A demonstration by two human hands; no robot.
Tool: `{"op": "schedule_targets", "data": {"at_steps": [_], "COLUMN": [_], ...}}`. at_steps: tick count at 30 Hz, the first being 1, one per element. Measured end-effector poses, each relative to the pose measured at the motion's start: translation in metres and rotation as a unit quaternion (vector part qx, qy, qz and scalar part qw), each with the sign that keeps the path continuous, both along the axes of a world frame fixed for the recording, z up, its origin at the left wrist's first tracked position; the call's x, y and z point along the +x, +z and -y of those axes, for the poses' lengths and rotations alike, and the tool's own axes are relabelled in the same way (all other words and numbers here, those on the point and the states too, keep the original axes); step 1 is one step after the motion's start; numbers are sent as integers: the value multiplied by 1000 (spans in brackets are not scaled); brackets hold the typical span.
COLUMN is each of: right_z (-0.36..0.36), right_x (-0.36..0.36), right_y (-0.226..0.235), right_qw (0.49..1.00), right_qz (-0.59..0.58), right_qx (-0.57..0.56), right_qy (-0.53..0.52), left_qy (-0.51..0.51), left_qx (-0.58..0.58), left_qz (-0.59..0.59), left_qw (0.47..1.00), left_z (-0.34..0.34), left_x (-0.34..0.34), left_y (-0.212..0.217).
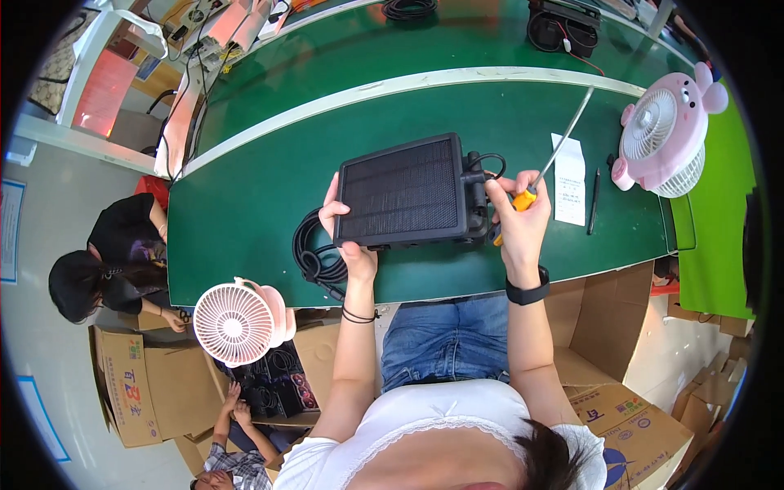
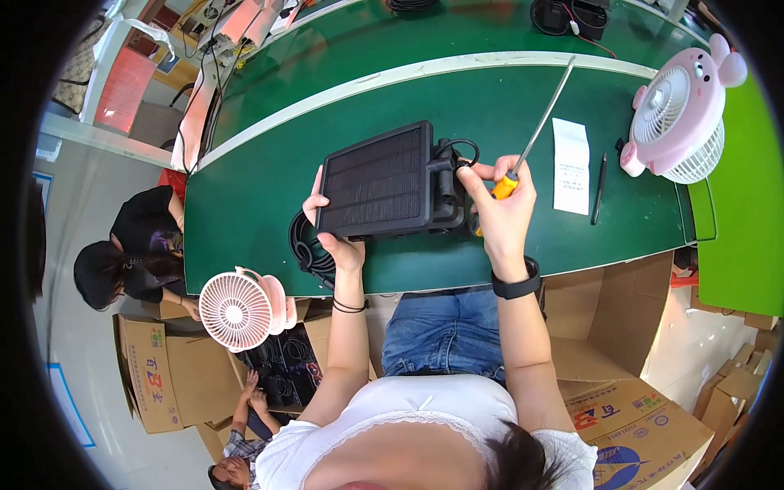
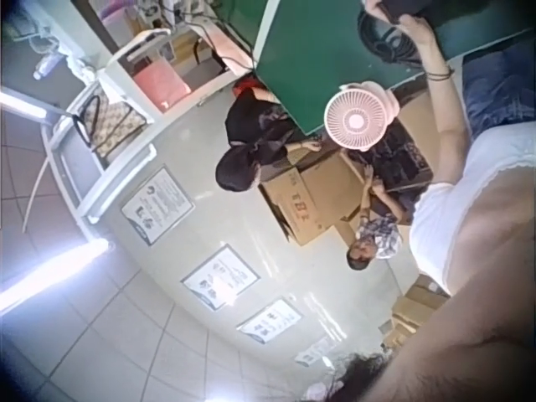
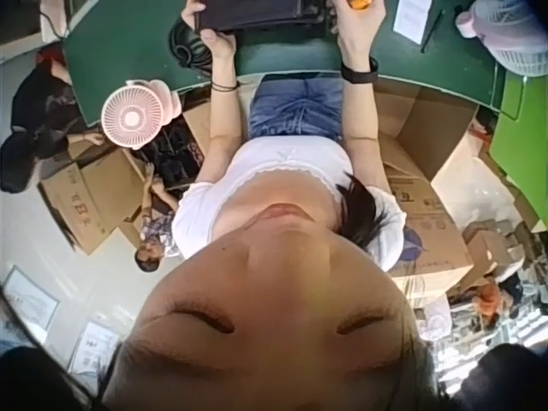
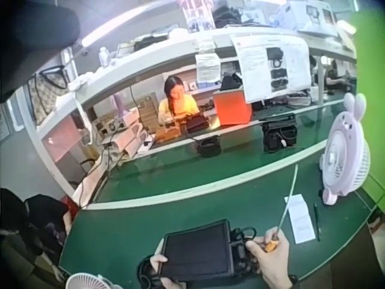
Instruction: Assembling electronic components and cables into protective black boxes at a workstation.
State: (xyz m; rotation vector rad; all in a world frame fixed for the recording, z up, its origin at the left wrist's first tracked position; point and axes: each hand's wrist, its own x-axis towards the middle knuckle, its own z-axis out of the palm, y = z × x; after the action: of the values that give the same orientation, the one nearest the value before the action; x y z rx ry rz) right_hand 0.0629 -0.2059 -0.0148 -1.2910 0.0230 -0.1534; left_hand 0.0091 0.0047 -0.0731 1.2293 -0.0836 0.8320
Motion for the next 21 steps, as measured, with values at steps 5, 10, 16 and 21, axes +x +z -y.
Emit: {"op": "schedule_targets", "data": {"at_steps": [5,10,16,21], "right_z": [7,9,5,5], "right_x": [24,42,45,41], "right_y": [-27,-39,-37,-31], "right_qw": [1000,997,995,987], "right_qz": [11,24,51,140], "right_qx": [15,38,28,-15], "right_qy": [15,68,81,78], "left_qy": [10,-48,-85,-142], "left_qx": [120,3,-80,-190], "left_qz": [-25,-199,-273,-263], "left_qw": [992,979,955,935], "left_z": [-6,-13,-31,-28], "left_x": [8,26,45,38], "left_y": [2,36,41,53]}}
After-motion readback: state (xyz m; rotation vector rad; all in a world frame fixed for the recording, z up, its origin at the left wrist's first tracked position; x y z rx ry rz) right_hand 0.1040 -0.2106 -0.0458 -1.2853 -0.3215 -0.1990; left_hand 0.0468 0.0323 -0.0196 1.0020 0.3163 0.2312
